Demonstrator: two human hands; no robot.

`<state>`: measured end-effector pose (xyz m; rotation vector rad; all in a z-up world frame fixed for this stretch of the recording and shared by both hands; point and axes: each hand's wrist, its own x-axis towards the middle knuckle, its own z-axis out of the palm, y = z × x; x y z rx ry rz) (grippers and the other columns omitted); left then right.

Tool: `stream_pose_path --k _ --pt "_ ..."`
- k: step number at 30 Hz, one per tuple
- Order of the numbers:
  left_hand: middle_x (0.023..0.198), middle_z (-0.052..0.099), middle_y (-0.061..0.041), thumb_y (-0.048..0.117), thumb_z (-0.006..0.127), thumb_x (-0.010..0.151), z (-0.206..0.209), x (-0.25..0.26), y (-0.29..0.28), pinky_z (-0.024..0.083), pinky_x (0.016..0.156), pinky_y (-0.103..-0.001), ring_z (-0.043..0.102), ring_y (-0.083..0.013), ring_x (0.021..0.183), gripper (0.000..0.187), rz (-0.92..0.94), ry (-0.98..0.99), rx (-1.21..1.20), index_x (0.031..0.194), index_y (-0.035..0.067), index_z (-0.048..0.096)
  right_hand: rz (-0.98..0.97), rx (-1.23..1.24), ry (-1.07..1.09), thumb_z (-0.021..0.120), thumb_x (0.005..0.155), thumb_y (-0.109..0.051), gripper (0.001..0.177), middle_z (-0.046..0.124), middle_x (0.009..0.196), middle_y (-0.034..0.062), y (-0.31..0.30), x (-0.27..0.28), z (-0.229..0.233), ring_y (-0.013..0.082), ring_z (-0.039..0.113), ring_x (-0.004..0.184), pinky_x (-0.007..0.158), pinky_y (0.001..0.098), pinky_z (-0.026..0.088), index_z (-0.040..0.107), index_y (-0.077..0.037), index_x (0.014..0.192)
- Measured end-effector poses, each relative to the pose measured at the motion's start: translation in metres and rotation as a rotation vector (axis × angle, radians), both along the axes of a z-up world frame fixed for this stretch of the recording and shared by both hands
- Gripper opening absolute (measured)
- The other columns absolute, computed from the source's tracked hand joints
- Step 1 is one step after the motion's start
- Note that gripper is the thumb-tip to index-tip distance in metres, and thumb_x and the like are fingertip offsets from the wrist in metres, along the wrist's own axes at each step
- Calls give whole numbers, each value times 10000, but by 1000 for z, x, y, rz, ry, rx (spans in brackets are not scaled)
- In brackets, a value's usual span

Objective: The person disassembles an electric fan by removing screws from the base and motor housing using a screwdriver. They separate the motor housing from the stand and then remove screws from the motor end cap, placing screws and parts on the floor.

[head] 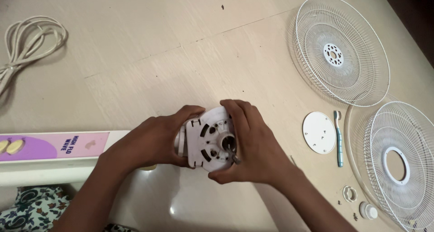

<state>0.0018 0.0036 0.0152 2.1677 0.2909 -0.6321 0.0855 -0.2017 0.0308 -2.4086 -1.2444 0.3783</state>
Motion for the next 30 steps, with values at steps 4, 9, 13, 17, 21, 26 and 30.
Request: stream_pose_path --k 4,9,13,17,21,26,30 --pt "1178 741 14 305 955 570 -4 -2 2 576 942 -386 726 -234 1070 1130 0 -27 -8 1533 411 373 -111 13 -13 966 412 -387 1270 447 1373 229 -2 -15 -7 400 553 1211 927 463 547 344 -30 1459" --pt "1249 710 40 291 955 575 -7 -1 2 555 987 -367 698 -207 1133 1131 2 -7 9 1538 423 375 -197 80 -23 962 406 -380 1271 465 1388 212 -1 -27 -10 384 573 1216 919 454 561 349 -47 1468" --pt "1282 694 52 302 962 577 -5 -1 2 540 1013 -366 679 -197 1168 1128 11 0 14 1538 430 384 -225 106 -51 977 396 -383 1286 487 1368 214 0 -30 -12 395 566 1221 921 479 550 354 -56 1471" --pt "1262 713 70 306 950 586 -1 0 4 539 1018 -362 682 -180 1178 1035 60 21 -6 1490 416 457 -267 103 -55 977 392 -386 1304 516 1325 202 4 -29 -15 382 581 1184 891 489 547 339 -66 1483" --pt "1229 745 55 313 934 593 2 1 4 551 1005 -363 704 -186 1158 955 69 34 -23 1437 385 492 -297 141 -64 986 388 -397 1327 526 1322 198 6 -29 -18 365 591 1177 913 492 535 318 -44 1479" --pt "1200 747 38 310 935 586 4 2 5 547 985 -368 701 -196 1142 936 113 -13 -22 1424 362 521 -351 152 -39 982 376 -393 1304 524 1350 173 13 -27 -20 342 587 1199 926 466 539 349 -60 1466" --pt "1175 760 10 309 937 583 4 5 7 557 989 -370 716 -226 1126 929 122 5 30 1416 350 528 -367 237 -122 998 374 -387 1311 496 1404 195 22 -31 -23 360 562 1248 957 471 526 361 -44 1468"
